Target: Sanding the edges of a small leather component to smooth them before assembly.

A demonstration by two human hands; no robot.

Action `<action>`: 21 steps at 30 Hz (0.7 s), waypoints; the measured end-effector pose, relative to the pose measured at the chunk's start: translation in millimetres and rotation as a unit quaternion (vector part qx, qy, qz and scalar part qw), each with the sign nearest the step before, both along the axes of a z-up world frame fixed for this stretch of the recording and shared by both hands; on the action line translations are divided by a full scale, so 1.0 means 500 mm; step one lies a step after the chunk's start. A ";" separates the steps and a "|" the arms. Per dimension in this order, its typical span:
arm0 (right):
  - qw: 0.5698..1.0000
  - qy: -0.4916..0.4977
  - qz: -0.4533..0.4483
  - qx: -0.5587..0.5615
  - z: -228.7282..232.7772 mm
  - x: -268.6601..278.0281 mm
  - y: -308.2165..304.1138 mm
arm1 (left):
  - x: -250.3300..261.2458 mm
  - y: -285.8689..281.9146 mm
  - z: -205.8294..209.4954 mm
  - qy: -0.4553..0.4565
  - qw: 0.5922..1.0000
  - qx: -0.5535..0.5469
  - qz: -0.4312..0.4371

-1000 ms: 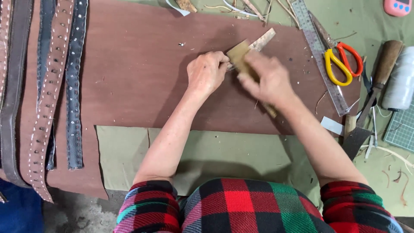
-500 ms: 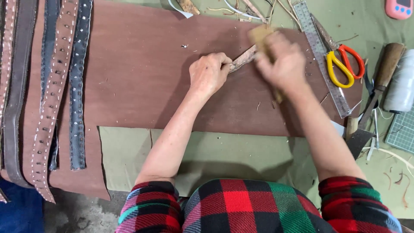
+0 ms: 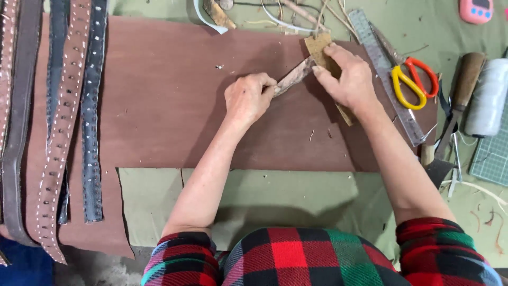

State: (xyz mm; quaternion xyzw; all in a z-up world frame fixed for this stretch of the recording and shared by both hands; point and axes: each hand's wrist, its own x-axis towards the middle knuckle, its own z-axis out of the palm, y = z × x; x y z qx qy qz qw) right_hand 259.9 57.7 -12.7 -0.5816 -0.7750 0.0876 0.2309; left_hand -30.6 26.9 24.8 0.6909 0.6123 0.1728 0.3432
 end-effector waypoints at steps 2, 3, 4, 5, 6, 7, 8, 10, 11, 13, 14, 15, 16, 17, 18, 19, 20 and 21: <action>0.997 -0.028 0.026 0.061 0.021 -0.031 -0.020 | 0.001 0.007 -0.002 -0.001 1.000 0.003 0.001; 0.990 -0.055 0.051 0.117 0.028 -0.046 -0.034 | 0.001 0.007 -0.008 -0.001 1.000 0.003 0.001; 0.990 -0.054 0.056 0.117 0.043 -0.089 -0.066 | 0.002 0.010 -0.017 -0.001 1.000 0.002 0.005; 0.992 -0.033 0.069 0.100 0.059 -0.131 -0.099 | 0.004 0.014 -0.026 0.012 1.000 0.012 0.011; 0.993 -0.009 0.080 0.081 0.073 -0.174 -0.137 | 0.004 0.015 -0.036 0.027 0.999 0.021 0.014; 0.993 -0.008 0.082 0.079 0.061 -0.165 -0.124 | 0.002 0.011 -0.026 0.029 0.999 0.019 0.016; 0.991 -0.033 0.075 0.104 0.051 -0.157 -0.106 | 0.001 0.011 -0.013 0.015 1.000 0.004 0.008; 0.988 -0.056 0.067 0.129 0.028 -0.107 -0.063 | -0.002 0.006 0.001 0.003 1.000 -0.011 -0.001; 0.986 -0.073 0.042 0.143 0.013 -0.066 -0.037 | -0.004 0.001 0.003 -0.003 1.000 -0.009 0.000; 0.981 -0.094 0.017 0.168 0.022 -0.043 -0.011 | -0.006 0.011 0.015 -0.013 1.000 0.003 0.002; 0.983 -0.087 0.027 0.159 0.035 -0.061 -0.030 | -0.006 0.007 0.017 -0.011 1.000 -0.005 0.001; 0.985 -0.081 0.037 0.149 0.045 -0.079 -0.049 | -0.006 0.003 0.017 -0.008 1.000 -0.014 -0.001; 0.985 -0.081 0.041 0.146 0.048 -0.111 -0.080 | -0.003 0.006 0.000 -0.009 1.000 -0.018 0.003; 0.989 -0.066 0.053 0.125 0.052 -0.143 -0.112 | 0.000 0.008 -0.017 -0.006 1.000 -0.001 0.006; 0.991 -0.046 0.062 0.106 0.055 -0.179 -0.145 | -0.001 0.011 -0.031 0.001 1.000 0.017 0.006; 0.992 -0.043 0.062 0.104 0.045 -0.175 -0.134 | -0.005 0.004 -0.022 0.004 1.000 0.014 0.006; 0.990 -0.046 0.057 0.116 0.038 -0.168 -0.118 | -0.006 0.006 -0.008 -0.002 1.000 0.001 0.001; 0.989 -0.050 0.052 0.129 0.034 -0.160 -0.101 | -0.006 0.007 0.007 -0.008 1.000 -0.013 -0.005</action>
